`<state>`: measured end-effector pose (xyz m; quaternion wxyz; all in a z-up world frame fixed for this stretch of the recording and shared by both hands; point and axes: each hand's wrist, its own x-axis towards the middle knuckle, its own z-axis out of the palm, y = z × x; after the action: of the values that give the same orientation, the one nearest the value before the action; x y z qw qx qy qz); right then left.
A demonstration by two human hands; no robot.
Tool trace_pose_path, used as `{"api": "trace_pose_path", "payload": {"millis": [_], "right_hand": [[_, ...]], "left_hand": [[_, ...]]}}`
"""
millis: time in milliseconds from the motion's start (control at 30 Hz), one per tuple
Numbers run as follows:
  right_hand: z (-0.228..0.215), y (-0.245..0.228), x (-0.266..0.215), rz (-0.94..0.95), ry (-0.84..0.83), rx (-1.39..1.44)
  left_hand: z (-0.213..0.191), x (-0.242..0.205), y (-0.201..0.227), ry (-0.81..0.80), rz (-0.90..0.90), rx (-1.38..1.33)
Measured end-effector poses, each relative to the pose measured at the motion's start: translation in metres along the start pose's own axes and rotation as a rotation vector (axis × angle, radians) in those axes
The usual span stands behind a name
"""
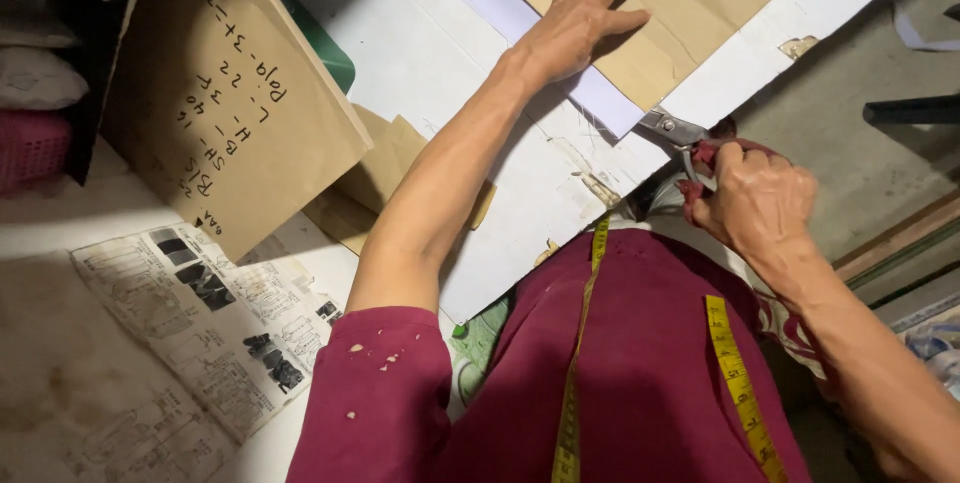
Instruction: The person uses red-handled shears to cut a piece of light purple fabric on a white table, following a pattern. They then use a pencil to mark lines on the fabric and continue cutting along the marked lines.
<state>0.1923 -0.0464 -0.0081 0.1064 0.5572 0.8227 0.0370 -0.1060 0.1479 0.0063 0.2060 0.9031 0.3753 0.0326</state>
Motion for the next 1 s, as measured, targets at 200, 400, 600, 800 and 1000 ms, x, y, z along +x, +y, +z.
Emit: {"api": "trace_pose_path", "payload": {"millis": [200,400,600,800,1000], "right_hand": [[0.011,0.003,0.000,-0.024,-0.114,0.196],[-0.006,-0.012,0.017,0.012,-0.055,0.110],[0.005,-0.013,0.014,-0.008,-0.081,0.186],[-0.006,-0.005,-0.001,0.071,0.011,0.098],[-0.026,-0.016,0.017,0.068,-0.064,0.055]], "left_hand": [[-0.007,-0.003,-0.013,0.252,0.076,0.104],[0.008,0.002,-0.028,0.163,-0.144,0.197],[0.000,-0.004,-0.039,0.160,-0.092,0.112],[-0.001,-0.009,-0.042,0.169,-0.075,0.135],[0.002,-0.010,-0.045,0.177,-0.055,0.126]]}}
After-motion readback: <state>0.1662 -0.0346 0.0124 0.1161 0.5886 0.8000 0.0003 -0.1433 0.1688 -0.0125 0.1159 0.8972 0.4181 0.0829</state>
